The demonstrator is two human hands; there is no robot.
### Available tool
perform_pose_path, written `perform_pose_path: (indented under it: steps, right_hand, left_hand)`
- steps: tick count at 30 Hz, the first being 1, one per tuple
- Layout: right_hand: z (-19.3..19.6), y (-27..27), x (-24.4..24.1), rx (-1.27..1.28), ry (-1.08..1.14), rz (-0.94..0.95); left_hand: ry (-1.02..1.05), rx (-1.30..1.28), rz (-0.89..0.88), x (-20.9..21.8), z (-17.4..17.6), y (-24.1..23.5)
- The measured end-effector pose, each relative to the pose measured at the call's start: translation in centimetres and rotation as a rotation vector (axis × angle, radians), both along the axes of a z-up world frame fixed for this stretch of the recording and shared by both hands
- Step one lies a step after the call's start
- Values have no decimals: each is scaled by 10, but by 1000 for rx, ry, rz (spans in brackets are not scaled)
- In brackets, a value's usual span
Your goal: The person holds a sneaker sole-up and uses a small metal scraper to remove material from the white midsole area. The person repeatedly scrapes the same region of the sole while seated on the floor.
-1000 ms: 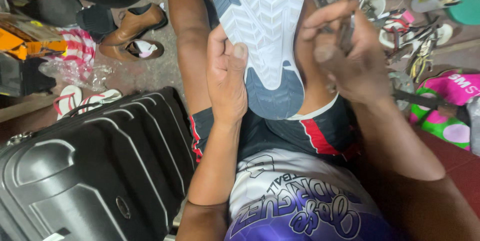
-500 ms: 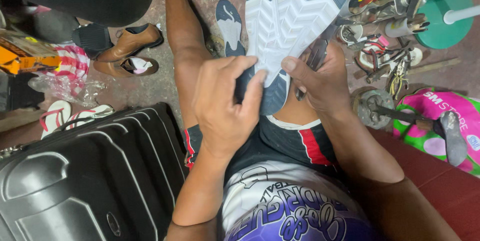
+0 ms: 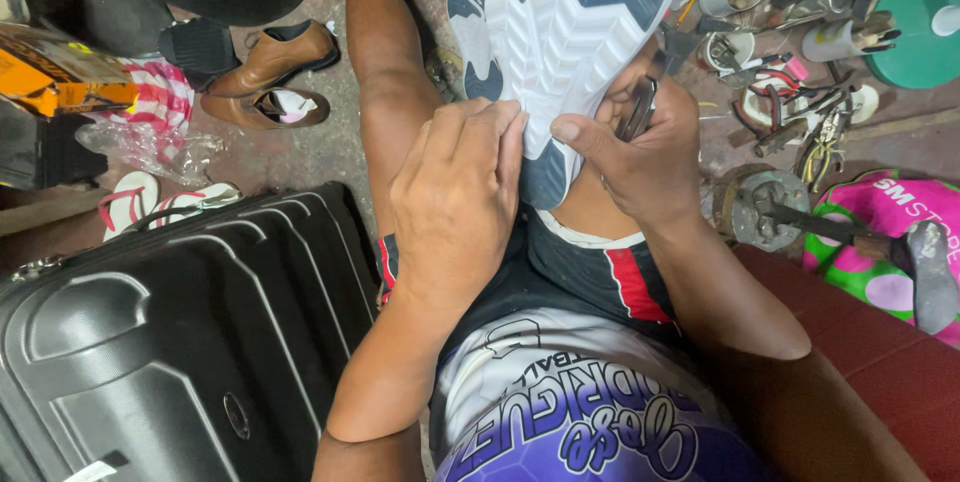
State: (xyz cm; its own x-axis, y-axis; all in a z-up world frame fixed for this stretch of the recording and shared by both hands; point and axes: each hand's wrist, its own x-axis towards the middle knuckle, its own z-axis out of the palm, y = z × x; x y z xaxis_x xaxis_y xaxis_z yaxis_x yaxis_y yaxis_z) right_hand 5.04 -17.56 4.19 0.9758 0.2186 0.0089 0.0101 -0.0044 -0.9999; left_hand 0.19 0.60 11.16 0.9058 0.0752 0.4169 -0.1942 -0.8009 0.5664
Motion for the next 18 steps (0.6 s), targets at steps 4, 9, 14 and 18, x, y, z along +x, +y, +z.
perform_pose_path:
  steps: [4, 9, 14, 18]
  right_hand:
    - [4, 4, 0, -44, -35, 34]
    - [6, 7, -1, -133, -38, 67]
    - [5, 3, 4, -18, 17, 112]
    - [5, -1, 3, 64, 27, 171]
  left_hand:
    - [-10, 54, 68, 2, -2, -6]
    - [47, 129, 105, 4, -5, -3]
    - [24, -91, -82, 11, -10, 15]
    - [192, -462, -163, 7, -16, 23]
